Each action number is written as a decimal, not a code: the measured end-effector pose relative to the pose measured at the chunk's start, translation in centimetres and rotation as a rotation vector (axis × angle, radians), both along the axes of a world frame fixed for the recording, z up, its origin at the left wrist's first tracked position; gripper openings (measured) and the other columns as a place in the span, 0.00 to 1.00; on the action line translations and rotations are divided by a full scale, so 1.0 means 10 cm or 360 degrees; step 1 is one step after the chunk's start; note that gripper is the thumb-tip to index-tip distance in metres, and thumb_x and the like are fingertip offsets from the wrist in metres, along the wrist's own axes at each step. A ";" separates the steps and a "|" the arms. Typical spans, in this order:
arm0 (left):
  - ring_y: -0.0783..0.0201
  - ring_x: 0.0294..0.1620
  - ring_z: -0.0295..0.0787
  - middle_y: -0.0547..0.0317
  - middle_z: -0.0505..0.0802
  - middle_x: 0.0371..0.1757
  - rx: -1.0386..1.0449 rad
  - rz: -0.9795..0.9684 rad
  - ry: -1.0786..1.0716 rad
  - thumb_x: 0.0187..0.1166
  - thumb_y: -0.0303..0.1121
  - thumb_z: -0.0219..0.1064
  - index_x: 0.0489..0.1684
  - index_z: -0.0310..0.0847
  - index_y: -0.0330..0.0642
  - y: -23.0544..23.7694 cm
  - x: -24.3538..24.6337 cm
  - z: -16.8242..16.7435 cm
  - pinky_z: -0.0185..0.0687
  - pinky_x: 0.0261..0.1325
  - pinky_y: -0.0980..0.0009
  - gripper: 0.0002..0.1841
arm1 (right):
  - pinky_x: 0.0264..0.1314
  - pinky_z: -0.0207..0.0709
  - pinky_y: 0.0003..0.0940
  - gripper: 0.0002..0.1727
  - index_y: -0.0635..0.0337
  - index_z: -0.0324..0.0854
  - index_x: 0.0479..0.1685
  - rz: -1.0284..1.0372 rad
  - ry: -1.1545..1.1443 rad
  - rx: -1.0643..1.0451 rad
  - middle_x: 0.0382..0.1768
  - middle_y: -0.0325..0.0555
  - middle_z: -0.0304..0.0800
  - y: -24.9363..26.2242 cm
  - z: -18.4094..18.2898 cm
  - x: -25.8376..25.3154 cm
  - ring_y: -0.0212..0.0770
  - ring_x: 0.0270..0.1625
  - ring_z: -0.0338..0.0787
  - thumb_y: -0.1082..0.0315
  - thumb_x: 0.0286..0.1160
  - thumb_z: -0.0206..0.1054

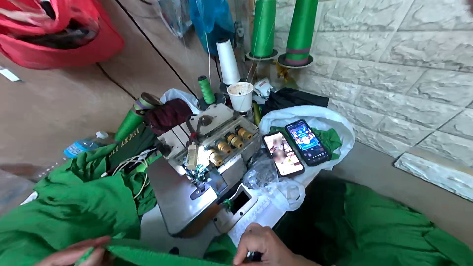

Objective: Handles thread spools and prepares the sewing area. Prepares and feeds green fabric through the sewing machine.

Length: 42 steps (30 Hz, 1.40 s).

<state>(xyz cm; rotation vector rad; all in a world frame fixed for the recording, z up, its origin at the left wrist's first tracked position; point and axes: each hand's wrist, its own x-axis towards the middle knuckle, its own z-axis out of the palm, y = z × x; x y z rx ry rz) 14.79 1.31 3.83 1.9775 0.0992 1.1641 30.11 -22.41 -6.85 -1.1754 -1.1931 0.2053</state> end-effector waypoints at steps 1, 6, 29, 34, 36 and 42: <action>0.81 0.42 0.89 0.81 0.93 0.50 0.0000 -0.0044 0.0079 0.87 0.30 0.62 0.53 0.82 0.52 0.00 0.01 0.00 0.86 0.45 0.81 0.06 | 0.54 0.76 0.25 0.11 0.70 0.87 0.30 0.0020 -0.0041 0.0028 0.27 0.48 0.92 0.00 -0.02 0.02 0.31 0.36 0.88 0.68 0.72 0.74; 0.79 0.48 0.91 0.79 0.95 0.49 0.0064 -0.0011 0.0080 0.83 0.30 0.68 0.49 0.85 0.52 0.18 -0.04 -0.06 0.87 0.53 0.80 0.05 | 0.67 0.70 0.37 0.13 0.60 0.88 0.30 0.0058 -0.0170 -0.0160 0.30 0.42 0.91 -0.10 -0.07 0.11 0.36 0.48 0.88 0.60 0.75 0.74; 0.84 0.59 0.86 0.83 0.91 0.50 0.0238 -0.0335 0.0560 0.83 0.39 0.69 0.48 0.83 0.58 -0.37 0.13 0.05 0.83 0.67 0.77 0.03 | 0.65 0.80 0.31 0.05 0.70 0.77 0.46 0.0091 -0.0158 0.0227 0.48 0.58 0.86 0.39 0.37 0.02 0.42 0.58 0.87 0.76 0.82 0.59; 0.85 0.52 0.86 0.75 0.92 0.48 0.0253 -0.0371 0.0642 0.83 0.36 0.69 0.47 0.80 0.51 -0.49 0.19 -0.02 0.81 0.54 0.84 0.05 | 0.55 0.83 0.23 0.14 0.73 0.73 0.56 0.0078 -0.0050 0.0179 0.43 0.56 0.87 0.41 0.48 -0.04 0.34 0.46 0.90 0.75 0.79 0.67; 0.87 0.50 0.85 0.81 0.92 0.48 0.0192 -0.0351 0.0593 0.83 0.37 0.69 0.50 0.79 0.56 -0.47 0.18 -0.02 0.79 0.52 0.85 0.06 | 0.52 0.83 0.20 0.12 0.73 0.73 0.55 0.0070 -0.0017 0.0147 0.39 0.54 0.87 0.39 0.46 -0.05 0.31 0.42 0.90 0.77 0.79 0.66; 0.83 0.55 0.88 0.88 0.91 0.51 0.0038 -0.0354 0.0333 0.83 0.38 0.69 0.52 0.82 0.66 -0.38 0.18 -0.04 0.84 0.62 0.80 0.07 | 0.53 0.82 0.20 0.06 0.72 0.77 0.45 0.0156 -0.0011 0.0218 0.40 0.56 0.88 0.35 0.36 -0.06 0.33 0.43 0.89 0.77 0.79 0.66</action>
